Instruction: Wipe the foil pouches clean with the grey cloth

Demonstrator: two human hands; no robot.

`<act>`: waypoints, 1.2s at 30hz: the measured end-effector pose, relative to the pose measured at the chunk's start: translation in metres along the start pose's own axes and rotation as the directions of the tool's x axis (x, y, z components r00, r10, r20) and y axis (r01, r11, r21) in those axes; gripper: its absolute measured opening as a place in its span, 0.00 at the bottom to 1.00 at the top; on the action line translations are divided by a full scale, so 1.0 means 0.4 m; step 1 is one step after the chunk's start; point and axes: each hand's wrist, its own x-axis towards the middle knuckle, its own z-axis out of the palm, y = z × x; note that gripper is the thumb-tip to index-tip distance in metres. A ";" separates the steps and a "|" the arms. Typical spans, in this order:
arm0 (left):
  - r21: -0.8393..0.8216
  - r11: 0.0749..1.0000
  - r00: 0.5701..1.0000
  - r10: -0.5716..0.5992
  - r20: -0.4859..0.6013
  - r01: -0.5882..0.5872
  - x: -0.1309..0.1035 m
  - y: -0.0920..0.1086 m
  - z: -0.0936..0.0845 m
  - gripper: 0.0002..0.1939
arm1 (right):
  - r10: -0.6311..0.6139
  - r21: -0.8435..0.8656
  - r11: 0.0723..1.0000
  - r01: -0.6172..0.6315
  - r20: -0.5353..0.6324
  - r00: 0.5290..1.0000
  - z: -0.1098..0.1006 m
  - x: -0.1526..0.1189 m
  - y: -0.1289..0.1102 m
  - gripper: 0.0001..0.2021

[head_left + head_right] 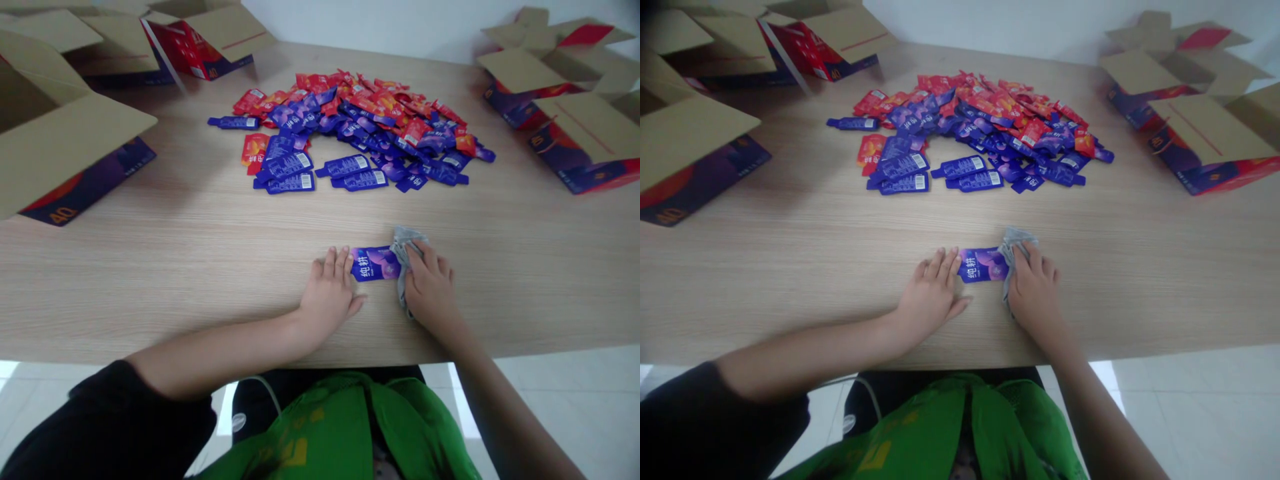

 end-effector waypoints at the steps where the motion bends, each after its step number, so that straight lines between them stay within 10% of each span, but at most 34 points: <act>1: -0.003 1.000 1.000 -0.001 0.000 0.001 0.000 0.001 0.000 0.41 | -0.001 0.032 0.999 0.001 -0.008 1.000 -0.002 0.003 0.009 0.26; 7: -0.022 1.000 1.000 -0.020 0.002 0.020 0.001 0.006 -0.003 0.41 | -0.074 0.266 0.957 0.117 -0.164 0.984 -0.017 0.047 -0.078 0.28; 13: -0.030 1.000 1.000 0.010 0.025 -0.009 0.000 0.002 -0.009 0.38 | -0.256 0.088 0.965 0.246 0.125 0.958 0.008 0.074 -0.199 0.26; 26: -0.023 1.000 1.000 -0.018 -0.017 0.018 0.002 0.011 -0.003 0.38 | -0.107 0.092 0.990 0.108 -0.019 0.994 0.004 0.049 0.026 0.28; 36: -0.040 0.999 0.999 -0.009 -0.047 0.007 -0.006 0.005 0.014 0.40 | -0.156 0.227 0.962 0.154 -0.009 0.988 -0.029 0.042 0.071 0.28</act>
